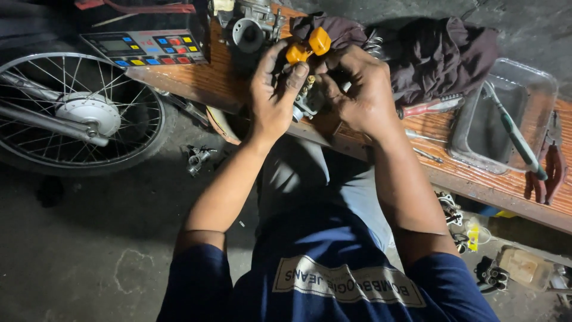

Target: The person assembles a carburetor on a wooden workbench. They insert a small metal component into the carburetor body, use a screwdriver to tighten a screw, and then attach a yellow plastic cover using pliers to secure a clip. The person continues to adjust the assembly with their hands.

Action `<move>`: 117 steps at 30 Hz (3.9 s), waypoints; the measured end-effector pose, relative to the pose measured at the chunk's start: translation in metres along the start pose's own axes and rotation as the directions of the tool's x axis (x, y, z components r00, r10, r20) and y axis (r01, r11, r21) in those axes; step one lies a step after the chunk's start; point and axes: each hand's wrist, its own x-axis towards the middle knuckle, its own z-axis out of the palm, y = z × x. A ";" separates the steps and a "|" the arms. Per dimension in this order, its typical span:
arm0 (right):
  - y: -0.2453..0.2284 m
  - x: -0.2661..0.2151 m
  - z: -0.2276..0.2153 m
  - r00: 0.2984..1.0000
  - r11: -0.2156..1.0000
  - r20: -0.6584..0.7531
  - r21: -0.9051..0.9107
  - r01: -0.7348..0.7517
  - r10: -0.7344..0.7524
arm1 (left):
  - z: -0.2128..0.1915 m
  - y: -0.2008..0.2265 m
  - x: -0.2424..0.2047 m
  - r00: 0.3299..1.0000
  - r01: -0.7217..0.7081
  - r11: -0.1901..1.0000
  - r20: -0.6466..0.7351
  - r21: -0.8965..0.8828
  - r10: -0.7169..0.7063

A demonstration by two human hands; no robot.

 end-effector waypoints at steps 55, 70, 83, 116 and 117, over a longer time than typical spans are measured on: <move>-0.039 -0.038 0.034 0.945 0.998 -0.326 -0.062 -0.023 0.001 | -0.035 0.041 0.017 0.893 -0.096 0.995 0.442 -0.003 0.087; -0.041 -0.043 0.047 0.910 0.998 -0.413 -0.052 -0.039 0.014 | -0.031 0.059 0.001 0.920 -0.100 0.979 0.392 0.177 0.023; -0.029 -0.041 0.049 0.842 0.992 -0.533 0.025 0.121 -0.089 | -0.019 0.044 -0.005 0.938 -0.338 0.853 0.221 0.398 0.268; -0.028 -0.061 0.015 0.900 0.999 -0.436 0.042 0.010 0.009 | -0.022 0.034 -0.021 0.966 -0.213 0.867 0.228 0.450 0.119; -0.026 -0.063 0.006 0.919 1.000 -0.393 -0.001 -0.026 0.024 | -0.022 0.033 -0.023 0.971 -0.188 0.873 0.220 0.450 0.096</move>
